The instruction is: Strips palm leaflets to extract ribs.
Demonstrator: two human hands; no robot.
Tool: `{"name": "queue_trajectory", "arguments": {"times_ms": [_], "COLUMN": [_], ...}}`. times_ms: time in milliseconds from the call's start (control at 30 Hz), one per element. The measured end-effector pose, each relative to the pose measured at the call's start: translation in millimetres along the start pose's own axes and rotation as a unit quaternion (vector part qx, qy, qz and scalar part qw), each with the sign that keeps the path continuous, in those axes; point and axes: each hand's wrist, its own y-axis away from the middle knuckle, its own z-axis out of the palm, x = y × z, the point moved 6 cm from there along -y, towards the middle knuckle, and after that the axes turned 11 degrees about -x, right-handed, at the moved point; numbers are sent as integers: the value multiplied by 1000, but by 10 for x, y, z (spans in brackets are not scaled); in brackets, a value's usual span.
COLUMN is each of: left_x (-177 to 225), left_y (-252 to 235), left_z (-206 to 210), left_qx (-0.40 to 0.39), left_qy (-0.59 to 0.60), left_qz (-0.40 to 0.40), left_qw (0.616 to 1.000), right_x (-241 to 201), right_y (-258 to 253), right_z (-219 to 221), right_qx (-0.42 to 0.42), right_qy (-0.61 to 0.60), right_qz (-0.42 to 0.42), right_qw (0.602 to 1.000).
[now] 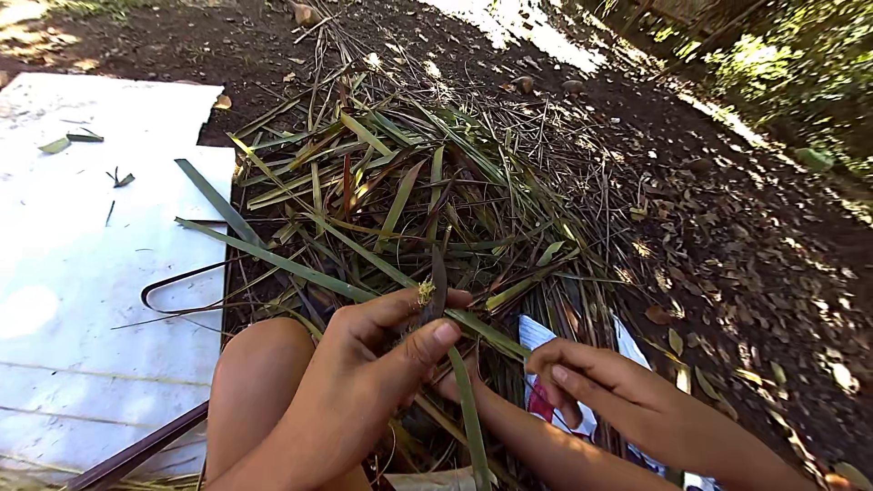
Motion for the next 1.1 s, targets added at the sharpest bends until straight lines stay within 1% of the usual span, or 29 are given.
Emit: {"name": "queue_trajectory", "arguments": {"times_ms": [100,233,333,400,533,667,800,967,1100], "left_x": [29,57,79,96,113,113,94,88,83], "left_y": [17,60,89,111,137,136,119,111,105], "left_z": [13,25,14,7,25,11,38,-5,17], "left_qx": [5,2,-8,-23,-47,-51,-62,-54,-66], "left_qy": [1,-10,-20,-23,-18,6,8,14,5], "left_qz": [12,22,25,29,31,31,24,28,22], "left_qw": [1000,1000,999,999,998,998,998,998,998], "right_x": [-327,-684,-818,-832,-793,-783,-743,-667,-645], "right_y": [-300,-657,-776,-790,-718,-594,-506,-407,-338], "right_z": [115,211,236,240,211,180,156,137,137], "right_qx": [4,62,103,127,157,164,178,204,211], "right_qy": [-22,-38,-11,11,33,61,77,91,109], "right_qz": [-61,-143,-202,-221,-220,-208,-201,-187,-184], "right_qw": [998,987,974,967,962,962,960,957,954]}}
